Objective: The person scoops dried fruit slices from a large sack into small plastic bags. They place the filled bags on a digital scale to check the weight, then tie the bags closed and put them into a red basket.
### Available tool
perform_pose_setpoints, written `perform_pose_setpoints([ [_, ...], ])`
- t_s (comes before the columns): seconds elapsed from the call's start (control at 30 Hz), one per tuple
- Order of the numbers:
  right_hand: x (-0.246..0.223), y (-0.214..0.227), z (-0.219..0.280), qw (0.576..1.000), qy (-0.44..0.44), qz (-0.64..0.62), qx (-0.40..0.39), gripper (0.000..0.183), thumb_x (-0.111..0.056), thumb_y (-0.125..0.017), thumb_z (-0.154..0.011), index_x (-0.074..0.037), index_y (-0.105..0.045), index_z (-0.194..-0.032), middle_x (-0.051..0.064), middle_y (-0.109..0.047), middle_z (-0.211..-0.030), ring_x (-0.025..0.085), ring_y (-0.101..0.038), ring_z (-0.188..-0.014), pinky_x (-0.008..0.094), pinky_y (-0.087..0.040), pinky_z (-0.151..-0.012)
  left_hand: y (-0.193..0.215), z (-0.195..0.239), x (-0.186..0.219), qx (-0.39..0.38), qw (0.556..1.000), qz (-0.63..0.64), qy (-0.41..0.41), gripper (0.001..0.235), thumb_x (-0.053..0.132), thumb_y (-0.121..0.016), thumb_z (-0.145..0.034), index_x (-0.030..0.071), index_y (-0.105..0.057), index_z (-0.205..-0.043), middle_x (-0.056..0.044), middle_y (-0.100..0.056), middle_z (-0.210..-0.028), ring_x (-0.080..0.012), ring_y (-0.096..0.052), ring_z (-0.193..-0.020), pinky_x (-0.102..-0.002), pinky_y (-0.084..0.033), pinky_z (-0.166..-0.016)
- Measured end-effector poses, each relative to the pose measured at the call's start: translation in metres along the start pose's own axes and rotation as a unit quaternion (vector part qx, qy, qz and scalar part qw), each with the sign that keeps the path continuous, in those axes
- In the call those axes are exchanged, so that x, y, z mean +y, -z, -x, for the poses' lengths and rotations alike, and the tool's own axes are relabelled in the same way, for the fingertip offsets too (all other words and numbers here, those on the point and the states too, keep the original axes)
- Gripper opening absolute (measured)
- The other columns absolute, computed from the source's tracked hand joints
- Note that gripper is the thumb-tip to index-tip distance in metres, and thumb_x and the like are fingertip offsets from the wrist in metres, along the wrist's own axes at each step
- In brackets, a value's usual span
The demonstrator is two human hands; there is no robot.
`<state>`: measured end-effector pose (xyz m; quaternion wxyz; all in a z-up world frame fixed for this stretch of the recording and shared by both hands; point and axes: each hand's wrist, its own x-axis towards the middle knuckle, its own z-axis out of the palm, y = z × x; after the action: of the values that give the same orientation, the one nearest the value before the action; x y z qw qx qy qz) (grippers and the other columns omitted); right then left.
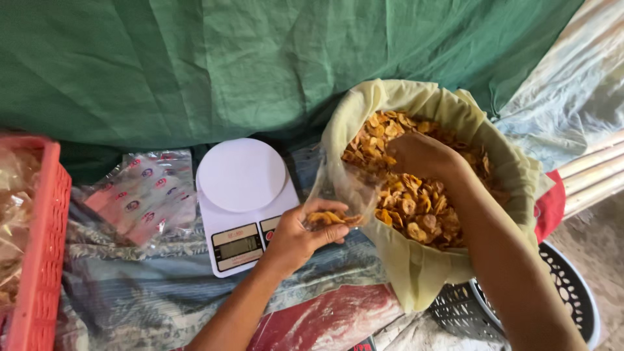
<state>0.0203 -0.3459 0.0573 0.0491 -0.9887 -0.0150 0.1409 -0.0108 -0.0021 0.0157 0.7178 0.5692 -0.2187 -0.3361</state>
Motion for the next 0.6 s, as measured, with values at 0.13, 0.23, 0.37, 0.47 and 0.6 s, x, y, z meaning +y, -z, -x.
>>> perform_pose_setpoints([
  [0.13, 0.027, -0.001, 0.003, 0.995, 0.020, -0.097, 0.021, 0.023, -0.019, -0.075, -0.082, -0.011, -0.080, -0.103, 0.006, -0.080, -0.097, 0.023, -0.077, -0.091, 0.039, -0.059, -0.081, -0.001, 0.001, 0.003, 0.015, 0.999, 0.021, -0.035, 0.041, 0.014, -0.079, -0.086, 0.005, -0.070, -0.124, -0.010, -0.076, -0.102, -0.0159, -0.072, -0.089, -0.031, -0.064, -0.077],
  [0.23, 0.036, -0.003, 0.004, 0.996, 0.024, -0.056, 0.070, 0.026, -0.011, -0.069, -0.084, -0.013, -0.081, -0.107, 0.008, -0.078, -0.100, 0.026, -0.073, -0.094, 0.041, -0.057, -0.082, -0.002, 0.003, 0.007, 0.031, 0.999, 0.001, -0.040, 0.040, 0.015, -0.078, -0.088, 0.005, -0.070, -0.125, -0.008, -0.077, -0.101, -0.0137, -0.070, -0.086, -0.029, -0.062, -0.075],
  [0.37, 0.027, -0.011, 0.003, 0.981, 0.147, 0.001, 0.126, 0.045, -0.026, -0.087, -0.075, -0.005, -0.074, -0.113, 0.019, -0.072, -0.100, 0.036, -0.066, -0.097, 0.048, -0.052, -0.081, -0.005, 0.004, 0.009, 0.033, 0.999, -0.025, -0.022, 0.040, 0.015, -0.079, -0.086, 0.005, -0.071, -0.124, -0.006, -0.077, -0.098, -0.0123, -0.069, -0.082, -0.028, -0.062, -0.074],
  [0.47, 0.013, -0.014, 0.003, 0.995, 0.083, -0.037, 0.041, 0.044, -0.028, -0.086, -0.075, -0.008, -0.073, -0.112, 0.016, -0.072, -0.095, 0.030, -0.070, -0.090, 0.042, -0.055, -0.078, -0.006, 0.004, 0.004, 0.019, 0.999, -0.021, -0.025, 0.041, 0.015, -0.080, -0.087, 0.004, -0.071, -0.125, -0.008, -0.074, -0.095, -0.0122, -0.066, -0.079, -0.027, -0.059, -0.073],
  [0.6, 0.009, 0.000, 0.004, 0.995, 0.021, -0.095, -0.007, 0.018, -0.019, -0.074, -0.082, -0.011, -0.079, -0.097, 0.006, -0.081, -0.087, 0.021, -0.078, -0.083, 0.037, -0.060, -0.077, -0.005, 0.004, 0.005, 0.025, 0.999, -0.032, -0.020, 0.042, 0.016, -0.080, -0.085, 0.005, -0.070, -0.124, -0.005, -0.074, -0.092, -0.0111, -0.068, -0.079, -0.026, -0.059, -0.072],
])
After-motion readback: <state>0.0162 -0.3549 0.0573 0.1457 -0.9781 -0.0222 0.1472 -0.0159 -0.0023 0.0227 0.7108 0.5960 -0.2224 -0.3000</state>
